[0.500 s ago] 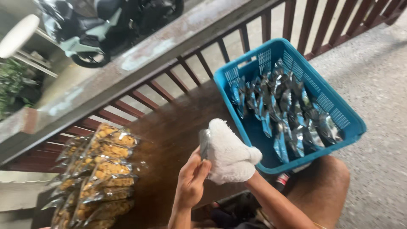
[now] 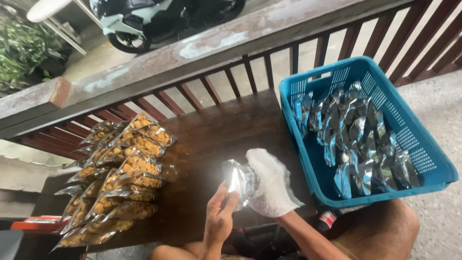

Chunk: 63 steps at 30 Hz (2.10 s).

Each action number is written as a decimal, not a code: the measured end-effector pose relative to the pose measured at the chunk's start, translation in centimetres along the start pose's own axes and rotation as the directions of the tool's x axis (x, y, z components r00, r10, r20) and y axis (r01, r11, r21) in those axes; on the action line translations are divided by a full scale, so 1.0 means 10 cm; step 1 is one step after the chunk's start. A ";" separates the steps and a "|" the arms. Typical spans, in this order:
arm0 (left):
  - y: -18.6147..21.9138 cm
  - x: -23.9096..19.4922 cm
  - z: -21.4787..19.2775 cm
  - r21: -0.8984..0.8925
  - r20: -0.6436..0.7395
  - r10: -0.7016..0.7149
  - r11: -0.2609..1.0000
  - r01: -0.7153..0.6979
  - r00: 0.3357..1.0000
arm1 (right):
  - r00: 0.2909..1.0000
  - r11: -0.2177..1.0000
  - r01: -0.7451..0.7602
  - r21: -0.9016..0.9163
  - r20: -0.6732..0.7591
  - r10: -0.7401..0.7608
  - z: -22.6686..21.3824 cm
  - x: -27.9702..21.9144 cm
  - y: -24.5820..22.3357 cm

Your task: The person sits on the floor and repeatedly wipes individual transparent snack packets with a white cloth. They pick each packet from a blue basket, wipe it, and place it on a wooden table next to a growing stack of already-wiped packets.

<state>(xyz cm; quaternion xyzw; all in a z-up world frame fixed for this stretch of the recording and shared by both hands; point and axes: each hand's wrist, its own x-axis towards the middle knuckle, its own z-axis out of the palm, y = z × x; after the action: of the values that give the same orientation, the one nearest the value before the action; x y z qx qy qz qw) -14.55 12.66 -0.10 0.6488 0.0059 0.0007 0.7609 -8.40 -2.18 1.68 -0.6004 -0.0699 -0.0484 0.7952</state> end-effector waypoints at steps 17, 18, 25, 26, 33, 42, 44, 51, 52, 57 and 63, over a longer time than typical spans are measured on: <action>-0.42 0.00 -0.67 -0.221 0.230 0.109 0.974 -0.057 0.967 | 0.826 0.641 0.273 -0.718 0.516 0.226 0.04 -0.16 -0.40; -0.43 0.09 -0.66 -0.231 0.252 0.141 0.970 -0.082 0.957 | 0.802 0.688 0.387 -0.614 0.592 0.077 0.04 -0.14 -0.35; -0.30 -0.08 -0.70 0.542 -0.024 -0.058 0.838 0.062 0.998 | 0.885 0.789 0.350 -0.505 0.455 -0.101 -0.19 -0.36 0.15; -0.28 -0.16 -0.68 0.714 -0.061 -0.067 0.694 0.090 0.996 | 0.895 0.785 0.351 -0.510 0.428 -0.122 -0.24 -0.42 0.21; -0.20 -0.20 -0.56 0.721 -0.038 0.011 0.692 0.020 0.999 | 0.814 0.690 0.483 -0.540 0.567 -0.126 -0.17 -0.34 0.44; -0.41 0.05 -0.60 0.565 0.168 -0.062 0.824 -0.045 0.984 | 0.820 0.440 0.541 -0.717 0.567 -0.084 0.03 -0.24 0.46; -0.47 0.11 -0.56 0.648 0.235 -0.004 0.746 -0.154 0.972 | 0.829 0.299 0.544 -0.784 0.558 -0.044 0.03 -0.24 0.44; -0.71 0.18 -0.65 0.419 -0.121 0.108 0.907 -0.048 0.987 | 0.893 0.664 0.198 -0.721 0.412 0.180 -0.15 -0.32 0.49; -0.76 0.18 -0.59 0.453 -0.234 0.225 0.886 -0.099 0.946 | 0.903 0.578 0.191 -0.793 0.372 0.212 -0.17 -0.33 0.52; -0.78 0.04 -0.40 0.523 -0.278 0.383 0.830 -0.195 0.881 | 0.857 0.770 0.327 -0.548 0.515 0.002 -0.08 -0.34 0.55; -0.66 -0.08 -0.39 0.297 -0.351 0.055 0.953 0.055 0.935 | 0.847 0.770 0.217 -0.600 0.507 0.157 -0.02 -0.43 0.36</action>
<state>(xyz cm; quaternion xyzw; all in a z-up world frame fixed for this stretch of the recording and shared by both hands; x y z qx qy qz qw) -15.46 15.48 -7.19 0.7465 0.1434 0.1173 0.6391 -12.07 -1.43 -2.56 -0.8216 -0.2758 0.0850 0.4916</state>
